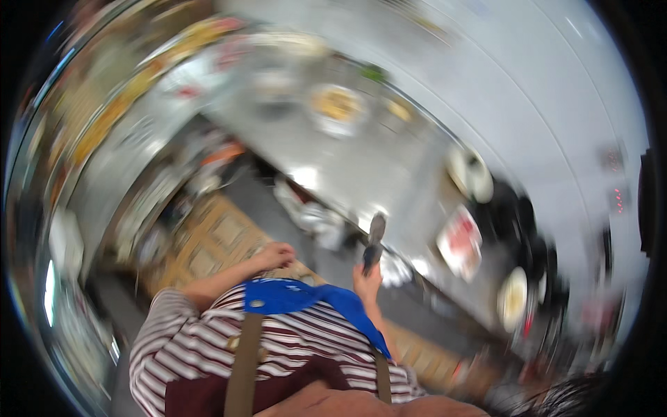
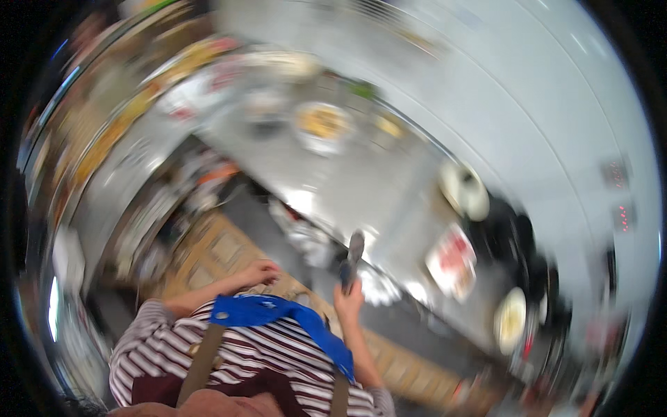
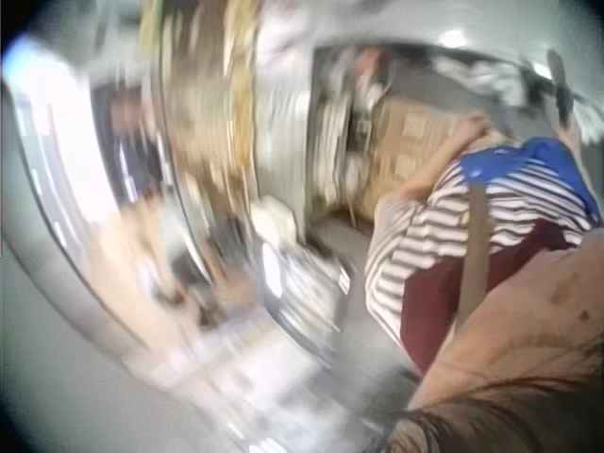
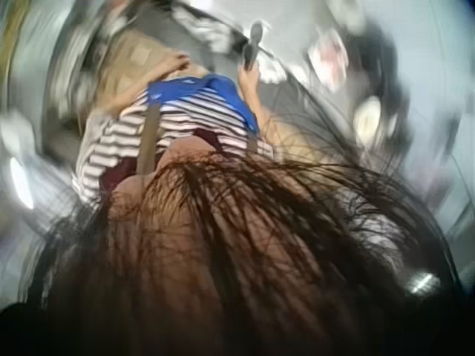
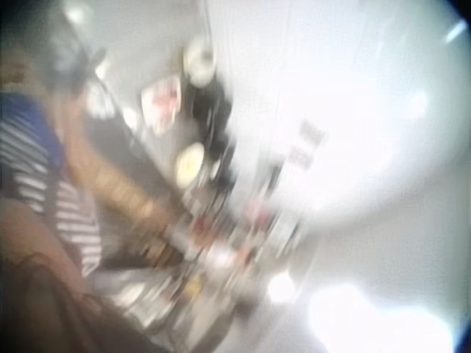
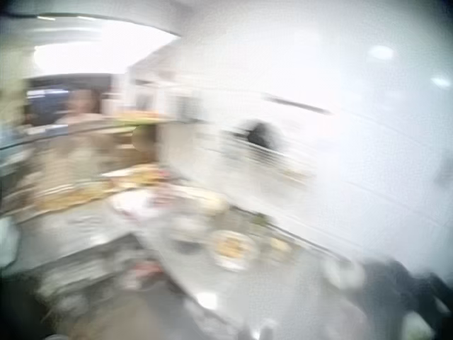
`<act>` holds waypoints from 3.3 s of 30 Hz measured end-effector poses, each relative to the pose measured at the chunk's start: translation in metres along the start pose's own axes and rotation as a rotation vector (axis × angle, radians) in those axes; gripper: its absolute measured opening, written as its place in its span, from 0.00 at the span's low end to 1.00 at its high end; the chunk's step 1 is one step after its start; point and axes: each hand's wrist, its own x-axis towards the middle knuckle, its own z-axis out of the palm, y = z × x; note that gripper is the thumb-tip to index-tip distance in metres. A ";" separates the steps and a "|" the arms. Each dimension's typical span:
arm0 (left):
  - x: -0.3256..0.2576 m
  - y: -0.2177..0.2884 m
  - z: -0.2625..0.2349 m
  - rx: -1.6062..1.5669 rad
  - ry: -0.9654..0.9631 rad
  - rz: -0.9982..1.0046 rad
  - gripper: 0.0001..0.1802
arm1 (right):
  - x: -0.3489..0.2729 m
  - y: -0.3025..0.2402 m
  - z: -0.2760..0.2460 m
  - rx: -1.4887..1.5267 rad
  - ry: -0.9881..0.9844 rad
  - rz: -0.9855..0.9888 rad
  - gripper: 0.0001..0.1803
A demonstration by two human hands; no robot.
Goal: The person assembles food items into white rectangular trays using tongs and scissors. They select sliced meat, fried items, and vegetables from a refrigerated display case and a counter, placing them into the trays. The person also uses scissors to cut meat into smaller pieces before arranging them.
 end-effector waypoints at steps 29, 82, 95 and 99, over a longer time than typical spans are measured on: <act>-0.599 -0.318 -0.091 -1.015 1.931 -0.152 0.08 | -0.363 -0.479 0.818 -0.194 -0.956 -0.838 0.36; -1.010 -0.466 -0.441 -1.112 1.242 0.287 0.17 | -0.797 -0.390 0.778 -0.265 -0.882 -0.711 0.18; -1.111 -0.530 -0.391 -1.248 1.668 0.309 0.15 | -0.840 -0.413 0.898 -0.264 -0.720 -0.784 0.14; -1.150 -0.558 -0.403 -1.230 1.644 0.378 0.14 | -0.836 -0.407 0.916 -0.384 -0.576 -0.735 0.12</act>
